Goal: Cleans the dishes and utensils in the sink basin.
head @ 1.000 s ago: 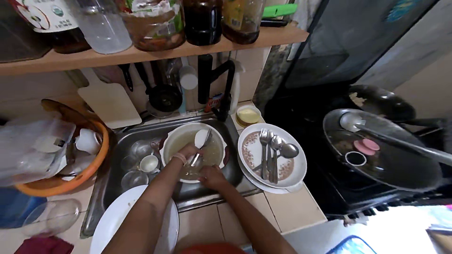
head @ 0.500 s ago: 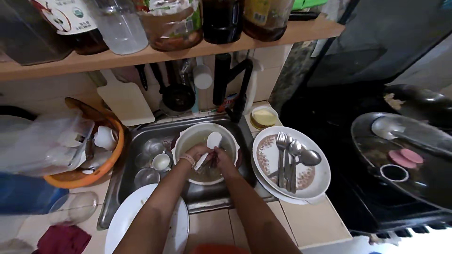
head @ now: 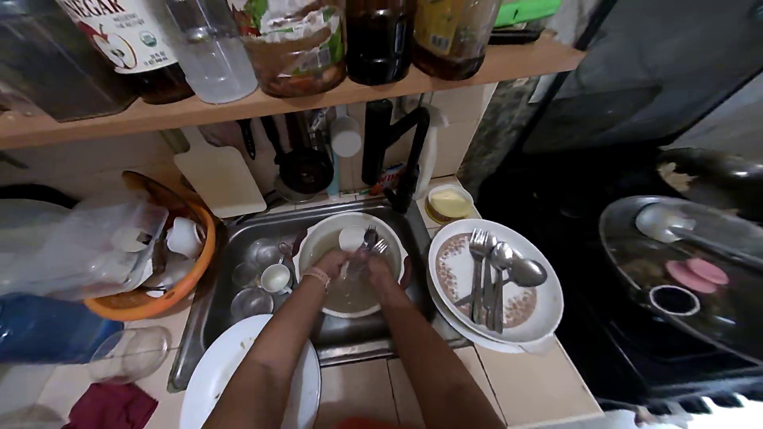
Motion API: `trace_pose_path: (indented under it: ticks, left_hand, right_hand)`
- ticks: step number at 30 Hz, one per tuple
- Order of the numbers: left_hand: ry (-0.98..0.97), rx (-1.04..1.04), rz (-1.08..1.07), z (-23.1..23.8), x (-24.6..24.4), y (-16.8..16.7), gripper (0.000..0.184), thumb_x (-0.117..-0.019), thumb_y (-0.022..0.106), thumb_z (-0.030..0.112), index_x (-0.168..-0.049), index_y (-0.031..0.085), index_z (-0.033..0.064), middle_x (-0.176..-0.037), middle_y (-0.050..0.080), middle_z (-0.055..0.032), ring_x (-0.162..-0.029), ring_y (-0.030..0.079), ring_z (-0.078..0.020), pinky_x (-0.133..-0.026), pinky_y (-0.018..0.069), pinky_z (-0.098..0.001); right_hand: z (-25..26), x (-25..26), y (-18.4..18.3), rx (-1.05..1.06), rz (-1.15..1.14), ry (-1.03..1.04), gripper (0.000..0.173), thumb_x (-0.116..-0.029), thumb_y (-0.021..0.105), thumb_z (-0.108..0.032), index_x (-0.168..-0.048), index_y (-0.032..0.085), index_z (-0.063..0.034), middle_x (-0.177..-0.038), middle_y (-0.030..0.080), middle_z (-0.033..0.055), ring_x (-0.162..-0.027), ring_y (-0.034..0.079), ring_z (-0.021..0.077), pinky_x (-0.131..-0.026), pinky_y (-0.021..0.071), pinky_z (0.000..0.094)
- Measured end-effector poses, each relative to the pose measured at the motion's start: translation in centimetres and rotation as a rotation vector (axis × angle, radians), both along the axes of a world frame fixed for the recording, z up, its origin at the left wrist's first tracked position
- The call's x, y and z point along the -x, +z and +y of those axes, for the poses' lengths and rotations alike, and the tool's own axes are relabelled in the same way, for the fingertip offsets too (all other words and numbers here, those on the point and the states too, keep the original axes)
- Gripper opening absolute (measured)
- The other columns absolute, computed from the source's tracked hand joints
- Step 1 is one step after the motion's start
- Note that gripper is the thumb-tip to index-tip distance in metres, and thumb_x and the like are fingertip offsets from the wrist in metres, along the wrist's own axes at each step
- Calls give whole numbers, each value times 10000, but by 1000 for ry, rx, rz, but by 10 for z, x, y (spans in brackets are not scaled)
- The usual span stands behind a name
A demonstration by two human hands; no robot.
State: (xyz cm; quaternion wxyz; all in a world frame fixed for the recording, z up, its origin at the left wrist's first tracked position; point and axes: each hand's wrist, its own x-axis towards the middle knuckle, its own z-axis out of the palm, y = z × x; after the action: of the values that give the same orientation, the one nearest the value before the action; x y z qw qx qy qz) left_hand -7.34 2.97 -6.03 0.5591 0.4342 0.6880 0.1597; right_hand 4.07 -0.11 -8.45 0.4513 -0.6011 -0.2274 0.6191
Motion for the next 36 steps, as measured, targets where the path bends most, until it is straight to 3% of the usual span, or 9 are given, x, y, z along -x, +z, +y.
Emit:
trace_pose_path:
  ticks: [5, 8, 11, 14, 17, 21, 27, 31, 36]
  left_hand:
    - [-35, -98, -102, 8, 1, 34, 432, -1042, 585, 133, -1422, 462, -33, -1253, 603, -194, -1024, 617, -215, -901, 521, -366]
    - [-168, -169, 110, 8, 8, 46, 462, -1051, 585, 187, -1415, 466, -71, -1300, 590, -247, -1110, 613, -294, -974, 504, -437]
    - [-375, -290, 321, -1, 7, 67, 392, -1036, 583, 131, -1360, 539, -86, -1276, 607, -301, -1155, 598, -407, -1007, 458, -557]
    - [-570, -353, 367, -7, -7, 78, 352, -1046, 552, 100, -1354, 546, -70, -1232, 627, -295, -1106, 638, -398, -993, 488, -545]
    - [-611, -344, 429, -18, -26, 89, 425, -1114, 433, 234, -1349, 537, -104, -1308, 586, -335, -1227, 580, -450, -1058, 425, -593]
    - [-613, -423, 527, -24, -42, 95, 483, -1122, 393, 289, -1353, 528, -114, -1349, 545, -363, -1260, 546, -508, -1049, 419, -641]
    - [-650, -534, 492, -54, -68, 133, 609, -1079, 477, 446, -1505, 430, 14, -1512, 451, -290, -1349, 485, -493, -1070, 377, -703]
    - [-797, -636, 360, -70, -63, 158, 697, -1091, 486, 374, -1615, 210, 6, -1644, 264, -268, -1472, 365, -445, -1186, 311, -590]
    - [-1004, -476, 260, -64, -32, 162, 554, -1085, 521, 291, -1560, 385, 42, -1508, 489, -255, -1334, 536, -413, -1125, 396, -571]
  right_hand:
    - [3, -6, 19, -227, 28, -24, 285, -1019, 583, -8, -1283, 549, 95, -1144, 646, 178, -996, 633, 166, -882, 538, 307]
    - [-3, -9, 28, -190, 6, -77, 306, -1041, 566, -41, -1317, 548, 89, -1202, 648, 208, -1050, 638, 215, -921, 528, 355]
    - [-11, -9, 41, -114, 67, -160, 289, -1075, 483, -45, -1333, 509, 84, -1134, 624, 199, -938, 621, 206, -821, 531, 340]
    - [-22, -12, 57, 4, 308, -203, 355, -1086, 470, -80, -1402, 418, 73, -1159, 574, 218, -931, 598, 237, -821, 538, 367]
    - [-25, -10, 60, -5, 450, -220, 223, -1095, 421, -101, -1276, 455, 25, -893, 533, 109, -678, 540, 159, -626, 510, 300]
    - [-32, -10, 77, -57, 495, -314, 149, -1102, 427, -123, -1126, 495, 7, -747, 491, 55, -546, 474, 109, -534, 468, 242]
    - [-29, -38, 98, -187, 304, -422, 420, -1052, 515, -39, -1452, 388, -23, -1163, 572, 185, -919, 588, 236, -768, 528, 404]
    - [-32, -89, 119, -196, 105, -405, 475, -1045, 555, -89, -1474, 363, -16, -1100, 556, 152, -776, 547, 171, -665, 506, 325]
    - [-26, -178, 115, -146, -209, -347, 416, -1008, 600, -68, -1387, 453, 20, -1020, 539, 136, -729, 513, 170, -623, 481, 336]
